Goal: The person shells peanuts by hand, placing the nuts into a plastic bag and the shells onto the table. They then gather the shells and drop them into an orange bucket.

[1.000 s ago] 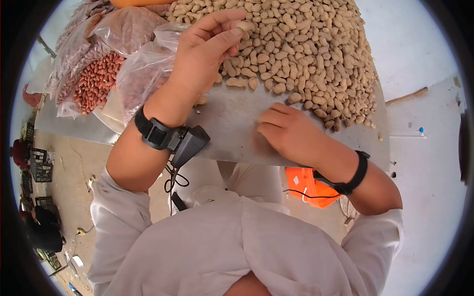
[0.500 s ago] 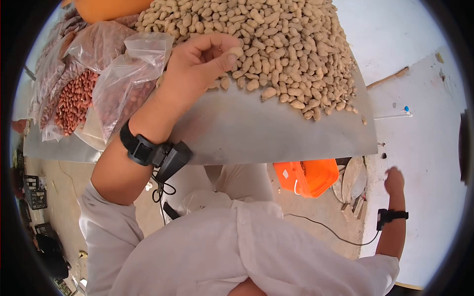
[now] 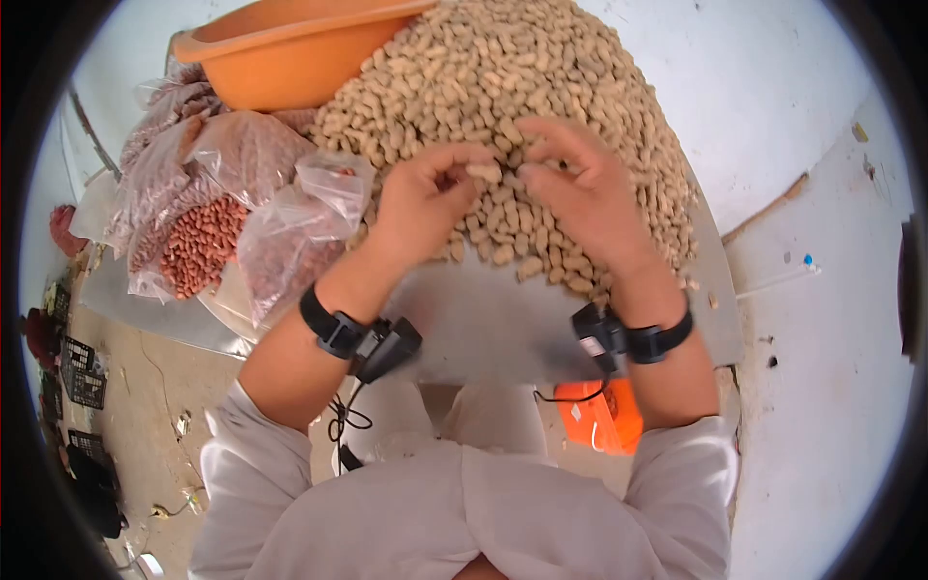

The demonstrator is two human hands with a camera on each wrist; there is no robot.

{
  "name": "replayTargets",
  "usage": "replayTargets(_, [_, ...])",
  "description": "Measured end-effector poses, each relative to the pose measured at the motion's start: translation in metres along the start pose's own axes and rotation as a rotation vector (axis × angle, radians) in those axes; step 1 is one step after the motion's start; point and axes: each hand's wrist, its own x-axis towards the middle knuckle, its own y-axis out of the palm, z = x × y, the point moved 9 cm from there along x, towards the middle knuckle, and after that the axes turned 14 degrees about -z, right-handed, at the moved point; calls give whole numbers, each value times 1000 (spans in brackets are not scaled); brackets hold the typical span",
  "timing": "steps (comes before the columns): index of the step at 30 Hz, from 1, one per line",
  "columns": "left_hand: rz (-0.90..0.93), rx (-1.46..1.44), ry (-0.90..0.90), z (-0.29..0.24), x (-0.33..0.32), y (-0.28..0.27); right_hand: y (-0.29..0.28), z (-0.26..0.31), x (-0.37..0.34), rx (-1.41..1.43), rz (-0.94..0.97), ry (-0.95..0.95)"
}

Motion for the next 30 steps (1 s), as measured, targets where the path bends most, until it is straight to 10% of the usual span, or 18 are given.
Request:
replayTargets(10, [44,-529,-254,25,-8,5,49,-63,-21,477,1,412])
replayTargets(20, [20,-300,-259,39,-12,4,64,-87,-40,567,17,614])
replayTargets(30, [-28,-224,-359,49,-18,7,55,-84,-38,108,11,341])
